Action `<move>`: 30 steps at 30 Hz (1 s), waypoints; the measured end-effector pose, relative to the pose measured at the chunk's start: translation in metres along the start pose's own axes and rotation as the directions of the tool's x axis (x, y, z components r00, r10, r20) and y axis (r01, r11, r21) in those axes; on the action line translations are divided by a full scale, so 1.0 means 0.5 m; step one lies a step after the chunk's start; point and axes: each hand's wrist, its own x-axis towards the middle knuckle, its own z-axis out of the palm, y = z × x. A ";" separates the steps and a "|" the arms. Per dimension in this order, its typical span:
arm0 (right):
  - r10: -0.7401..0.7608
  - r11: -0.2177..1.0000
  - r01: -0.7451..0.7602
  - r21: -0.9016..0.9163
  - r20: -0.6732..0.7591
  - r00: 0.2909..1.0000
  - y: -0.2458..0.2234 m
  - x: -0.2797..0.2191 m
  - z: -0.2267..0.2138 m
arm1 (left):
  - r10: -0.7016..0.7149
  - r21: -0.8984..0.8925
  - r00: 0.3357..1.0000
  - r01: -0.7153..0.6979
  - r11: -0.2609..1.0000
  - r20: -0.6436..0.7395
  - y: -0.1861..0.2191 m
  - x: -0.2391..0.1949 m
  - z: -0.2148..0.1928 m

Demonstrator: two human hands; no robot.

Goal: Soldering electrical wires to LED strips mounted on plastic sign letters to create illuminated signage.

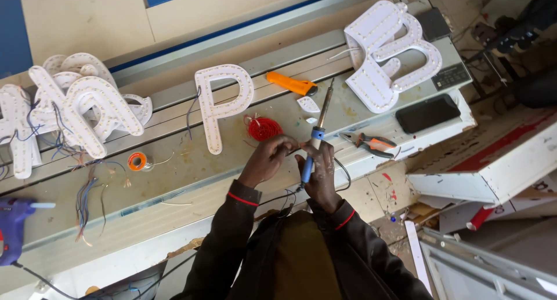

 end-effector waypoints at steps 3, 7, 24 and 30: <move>0.018 0.999 -0.021 -0.043 -0.064 0.998 0.052 -0.015 0.014 | 0.151 0.303 0.973 -0.092 0.949 -0.177 -0.039 0.081 0.012; 0.040 0.999 -0.042 -0.028 -0.070 0.997 0.022 0.004 0.020 | 0.197 0.473 0.930 -0.030 0.881 -0.309 -0.013 0.178 0.053; 0.056 0.998 -0.055 0.018 -0.061 0.997 0.005 -0.026 0.040 | 0.069 0.732 0.997 -0.064 0.679 0.023 -0.061 0.235 0.013; 0.057 0.998 -0.057 0.018 -0.050 0.997 -0.050 -0.025 0.070 | 0.042 0.709 0.999 -0.040 0.704 0.014 -0.118 0.234 0.018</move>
